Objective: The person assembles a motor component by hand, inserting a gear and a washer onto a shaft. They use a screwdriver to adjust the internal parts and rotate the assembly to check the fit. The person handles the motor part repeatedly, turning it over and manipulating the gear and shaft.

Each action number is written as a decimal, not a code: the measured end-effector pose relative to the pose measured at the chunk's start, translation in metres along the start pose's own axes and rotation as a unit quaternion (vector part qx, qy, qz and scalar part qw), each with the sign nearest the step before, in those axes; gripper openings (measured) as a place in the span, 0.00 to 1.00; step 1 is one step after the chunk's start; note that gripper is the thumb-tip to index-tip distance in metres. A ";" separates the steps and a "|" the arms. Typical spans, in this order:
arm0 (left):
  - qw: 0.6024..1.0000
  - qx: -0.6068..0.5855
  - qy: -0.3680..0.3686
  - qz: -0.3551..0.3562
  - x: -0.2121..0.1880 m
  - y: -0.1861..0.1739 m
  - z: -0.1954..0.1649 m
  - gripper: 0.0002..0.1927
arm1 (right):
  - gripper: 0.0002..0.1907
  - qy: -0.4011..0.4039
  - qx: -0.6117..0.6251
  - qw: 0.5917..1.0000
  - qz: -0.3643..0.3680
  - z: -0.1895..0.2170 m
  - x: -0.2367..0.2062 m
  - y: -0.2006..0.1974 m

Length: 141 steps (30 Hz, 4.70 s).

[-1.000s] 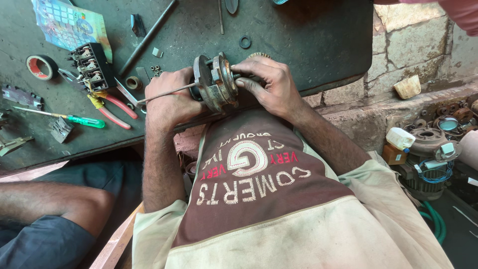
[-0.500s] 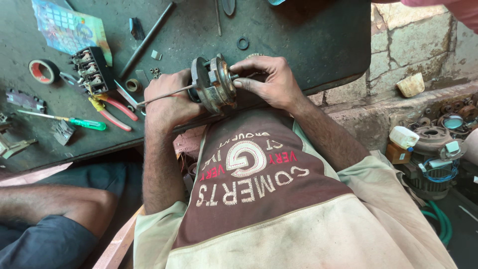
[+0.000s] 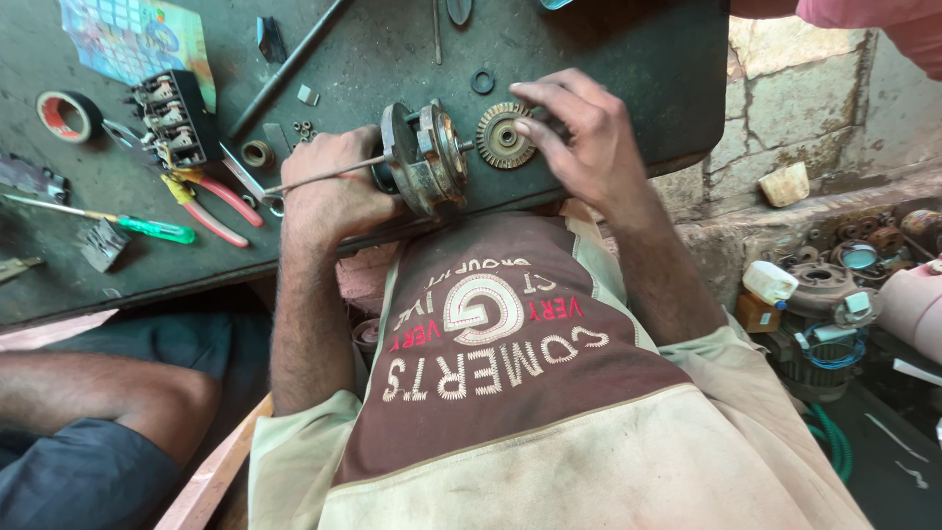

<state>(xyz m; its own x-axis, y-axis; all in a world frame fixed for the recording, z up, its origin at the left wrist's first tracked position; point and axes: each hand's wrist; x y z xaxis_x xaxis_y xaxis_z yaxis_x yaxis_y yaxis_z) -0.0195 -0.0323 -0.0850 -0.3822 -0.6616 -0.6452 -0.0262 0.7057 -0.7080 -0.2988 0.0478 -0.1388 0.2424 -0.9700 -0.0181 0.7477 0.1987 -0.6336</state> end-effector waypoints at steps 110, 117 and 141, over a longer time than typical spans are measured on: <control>0.998 -0.004 0.037 -0.040 -0.016 -0.001 0.032 0.18 | 0.44 0.316 0.170 0.902 0.242 0.026 0.045 0.033; 0.999 -0.016 0.028 -0.024 -0.017 -0.003 0.037 0.17 | 0.40 -0.130 0.165 0.965 0.159 0.022 0.036 0.014; 0.999 -0.003 0.031 -0.025 -0.015 -0.005 0.030 0.18 | 0.35 0.173 0.243 0.929 0.219 0.036 0.053 0.011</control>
<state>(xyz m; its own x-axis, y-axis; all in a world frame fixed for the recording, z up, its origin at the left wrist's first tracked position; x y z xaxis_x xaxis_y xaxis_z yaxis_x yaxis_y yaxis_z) 0.0147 -0.0333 -0.0802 -0.4367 -0.6792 -0.5899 -0.0523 0.6738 -0.7370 -0.2551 0.0039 -0.1187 0.4385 -0.7511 -0.4935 0.8353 0.5433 -0.0846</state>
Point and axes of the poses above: each hand's wrist, its own x-axis towards the middle knuckle, its own y-axis out of the palm, z = x × y, and after that the axes turned 7 degrees about z, right-handed
